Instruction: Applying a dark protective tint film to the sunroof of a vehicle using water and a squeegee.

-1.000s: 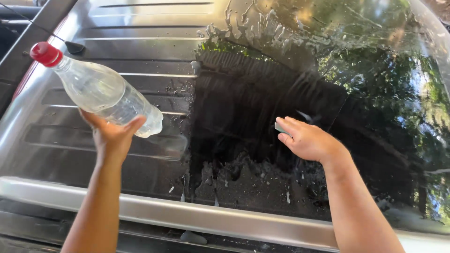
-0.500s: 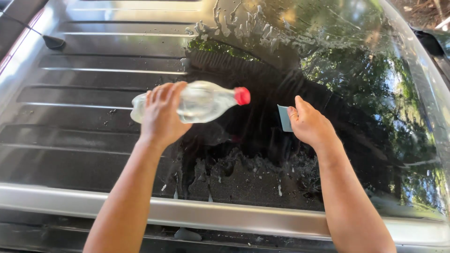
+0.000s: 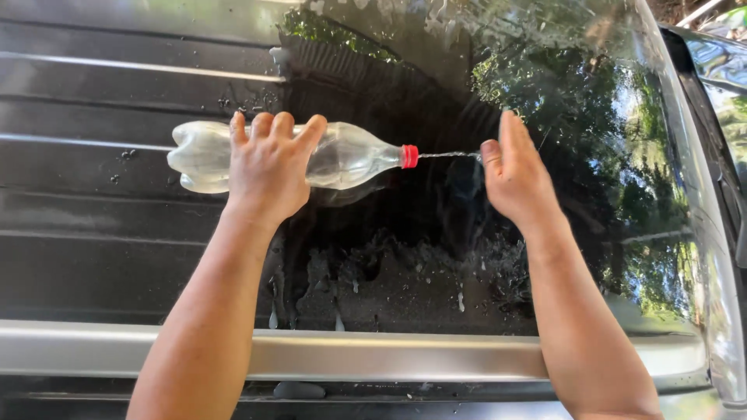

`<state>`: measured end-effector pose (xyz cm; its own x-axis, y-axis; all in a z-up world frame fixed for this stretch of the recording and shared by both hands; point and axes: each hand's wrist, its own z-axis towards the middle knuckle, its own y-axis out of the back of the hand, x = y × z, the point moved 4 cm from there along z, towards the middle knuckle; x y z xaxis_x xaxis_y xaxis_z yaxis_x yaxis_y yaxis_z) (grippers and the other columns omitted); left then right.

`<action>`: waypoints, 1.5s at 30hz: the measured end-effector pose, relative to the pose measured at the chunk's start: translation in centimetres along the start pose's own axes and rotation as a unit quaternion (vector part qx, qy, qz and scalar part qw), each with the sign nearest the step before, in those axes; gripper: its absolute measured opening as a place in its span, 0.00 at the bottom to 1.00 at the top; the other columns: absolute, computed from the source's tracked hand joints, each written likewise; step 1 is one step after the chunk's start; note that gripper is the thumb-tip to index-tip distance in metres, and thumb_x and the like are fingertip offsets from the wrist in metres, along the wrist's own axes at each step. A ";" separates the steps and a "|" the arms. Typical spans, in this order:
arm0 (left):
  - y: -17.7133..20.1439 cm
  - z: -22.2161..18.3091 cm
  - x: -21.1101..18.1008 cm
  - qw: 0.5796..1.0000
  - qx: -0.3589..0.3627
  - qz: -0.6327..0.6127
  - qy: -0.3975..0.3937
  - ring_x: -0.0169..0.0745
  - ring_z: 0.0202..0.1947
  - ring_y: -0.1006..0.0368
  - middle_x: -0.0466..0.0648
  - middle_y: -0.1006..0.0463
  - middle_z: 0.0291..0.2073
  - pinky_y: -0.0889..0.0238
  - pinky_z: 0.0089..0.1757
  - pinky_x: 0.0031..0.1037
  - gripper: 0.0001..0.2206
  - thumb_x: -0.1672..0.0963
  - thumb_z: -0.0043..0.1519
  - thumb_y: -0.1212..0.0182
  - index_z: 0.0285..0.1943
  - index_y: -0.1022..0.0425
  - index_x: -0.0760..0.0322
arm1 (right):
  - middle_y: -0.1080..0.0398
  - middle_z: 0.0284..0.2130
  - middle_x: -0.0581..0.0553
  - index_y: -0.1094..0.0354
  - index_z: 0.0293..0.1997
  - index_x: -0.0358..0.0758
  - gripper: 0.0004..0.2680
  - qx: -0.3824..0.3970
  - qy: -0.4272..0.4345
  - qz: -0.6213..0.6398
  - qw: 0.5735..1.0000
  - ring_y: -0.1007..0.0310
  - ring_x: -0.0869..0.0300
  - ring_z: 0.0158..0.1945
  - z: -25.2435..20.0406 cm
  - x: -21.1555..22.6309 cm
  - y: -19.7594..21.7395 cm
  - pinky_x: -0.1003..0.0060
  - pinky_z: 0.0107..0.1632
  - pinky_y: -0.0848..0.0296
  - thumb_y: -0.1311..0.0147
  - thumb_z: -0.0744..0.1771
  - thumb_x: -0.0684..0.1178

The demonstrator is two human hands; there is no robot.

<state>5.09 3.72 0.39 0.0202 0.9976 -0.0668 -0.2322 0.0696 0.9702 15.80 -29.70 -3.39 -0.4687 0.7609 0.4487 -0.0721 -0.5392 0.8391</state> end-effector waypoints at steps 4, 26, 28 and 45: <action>0.4 0.5 0.4 1.000 -0.011 -0.007 0.007 0.60 0.58 0.34 0.53 0.26 0.48 0.54 0.63 0.64 0.29 0.62 0.53 0.38 0.66 0.32 0.49 | 0.57 0.73 0.22 0.58 0.76 0.25 0.27 0.088 0.029 -0.045 0.995 0.60 0.36 0.78 -0.3 0.1 -5.2 0.49 0.76 0.56 0.58 0.72 0.59; 0.3 0.3 0.7 0.999 0.017 -0.033 -0.028 0.57 0.56 0.34 0.50 0.27 0.45 0.57 0.62 0.63 0.23 0.61 0.56 0.41 0.60 0.30 0.45 | 0.74 0.78 0.38 0.73 0.79 0.40 0.29 0.258 0.055 -0.178 0.948 0.77 0.46 0.80 -5.9 -1.9 -5.0 0.36 0.73 0.72 0.71 0.71 0.64; 0.2 0.5 0.6 0.999 0.028 -0.029 -0.034 0.56 0.55 0.34 0.50 0.28 0.45 0.58 0.62 0.63 0.24 0.62 0.55 0.41 0.61 0.30 0.44 | 0.73 0.78 0.42 0.72 0.79 0.44 0.28 0.294 0.048 -0.189 0.936 0.76 0.49 0.81 -5.5 -3.2 -4.7 0.37 0.74 0.71 0.70 0.70 0.65; -0.4 -0.1 1.2 0.998 0.029 -0.041 -0.031 0.61 0.62 0.38 0.55 0.30 0.55 0.59 0.63 0.66 0.28 0.60 0.55 0.39 0.67 0.36 0.46 | 0.71 0.78 0.38 0.69 0.79 0.43 0.29 0.224 0.024 -0.202 0.953 0.74 0.46 0.80 -0.8 -9.4 -3.8 0.32 0.71 0.69 0.69 0.70 0.65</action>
<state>5.10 4.84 -0.11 0.0978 0.9861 -0.1346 -0.1706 0.1499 0.9739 19.76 -35.09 -11.06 -0.5235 0.8501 0.0564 0.1230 0.0099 0.9924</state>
